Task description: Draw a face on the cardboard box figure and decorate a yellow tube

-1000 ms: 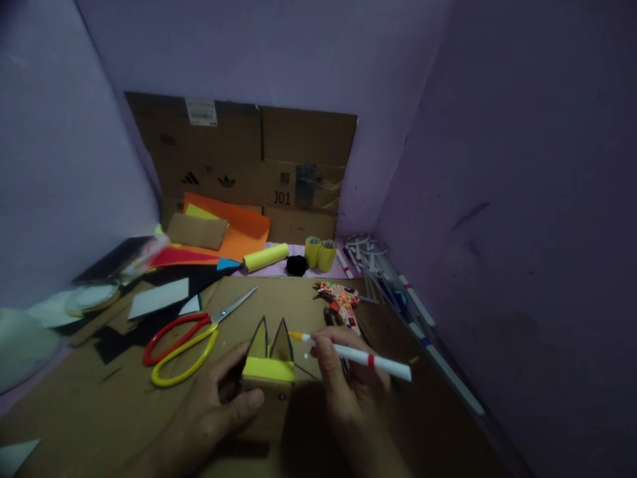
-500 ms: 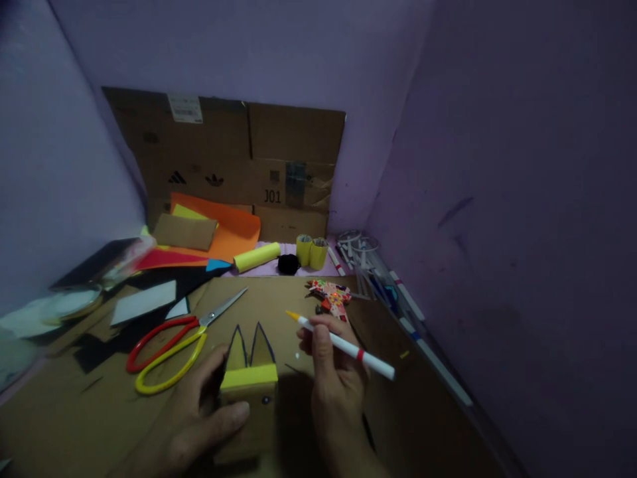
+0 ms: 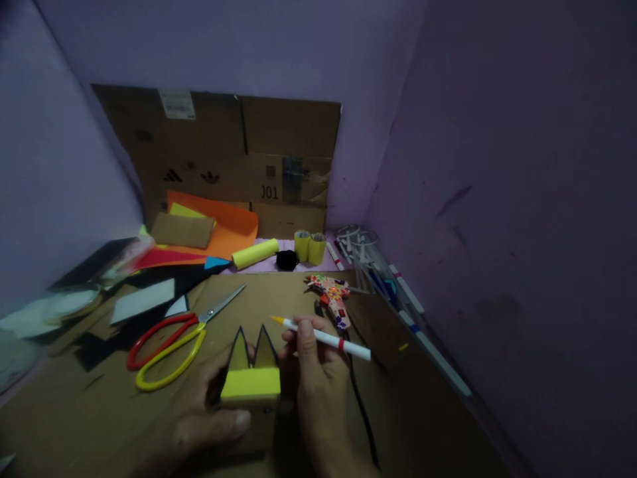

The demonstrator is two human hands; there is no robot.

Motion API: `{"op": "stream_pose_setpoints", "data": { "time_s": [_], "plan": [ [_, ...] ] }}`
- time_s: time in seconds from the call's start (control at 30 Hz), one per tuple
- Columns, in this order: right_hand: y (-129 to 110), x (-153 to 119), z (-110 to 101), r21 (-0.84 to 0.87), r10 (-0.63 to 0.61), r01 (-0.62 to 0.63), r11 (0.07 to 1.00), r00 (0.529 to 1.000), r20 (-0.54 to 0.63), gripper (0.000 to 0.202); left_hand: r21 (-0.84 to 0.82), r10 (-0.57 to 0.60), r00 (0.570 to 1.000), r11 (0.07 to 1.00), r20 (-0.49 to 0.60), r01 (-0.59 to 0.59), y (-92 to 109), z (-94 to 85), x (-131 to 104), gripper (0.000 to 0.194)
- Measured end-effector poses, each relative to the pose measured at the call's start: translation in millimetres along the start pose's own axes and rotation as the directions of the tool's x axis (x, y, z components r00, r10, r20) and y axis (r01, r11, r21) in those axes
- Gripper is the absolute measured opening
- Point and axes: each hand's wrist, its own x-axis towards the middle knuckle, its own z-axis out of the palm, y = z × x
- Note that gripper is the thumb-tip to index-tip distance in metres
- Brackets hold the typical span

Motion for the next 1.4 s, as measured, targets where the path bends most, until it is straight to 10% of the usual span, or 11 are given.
{"op": "stream_pose_setpoints", "data": {
  "time_s": [0.13,0.27,0.4,0.53,1.4],
  "plan": [
    [0.2,6.1,-11.9,-0.145,-0.269,0.268,0.953,0.963,0.011,0.03,0.0,-0.055,0.998,0.999,-0.038,0.055,0.4,-1.2,0.4,0.043],
    [-6.9,12.0,-33.3,-0.267,-0.546,0.592,0.76,0.805,0.231,0.012,-0.011,-0.064,0.998,0.998,-0.013,0.064,-2.9,-3.8,-0.1,0.04],
    [-14.1,11.8,-38.9,-0.305,-0.58,0.781,0.546,0.614,0.535,0.014,0.03,-0.032,0.999,0.999,-0.008,0.032,-5.5,-6.8,0.3,0.039],
    [-16.1,10.4,-31.4,-0.3,-0.606,0.838,0.456,0.539,0.585,0.017,0.071,-0.031,0.999,0.997,-0.025,0.032,-3.9,-7.7,0.3,0.04],
    [-15.9,8.0,-31.6,-0.382,-0.542,0.856,0.348,0.516,0.663,0.013,0.11,-0.052,0.998,0.992,-0.033,0.055,-1.2,-8.1,-0.5,0.042]
  ]
}}
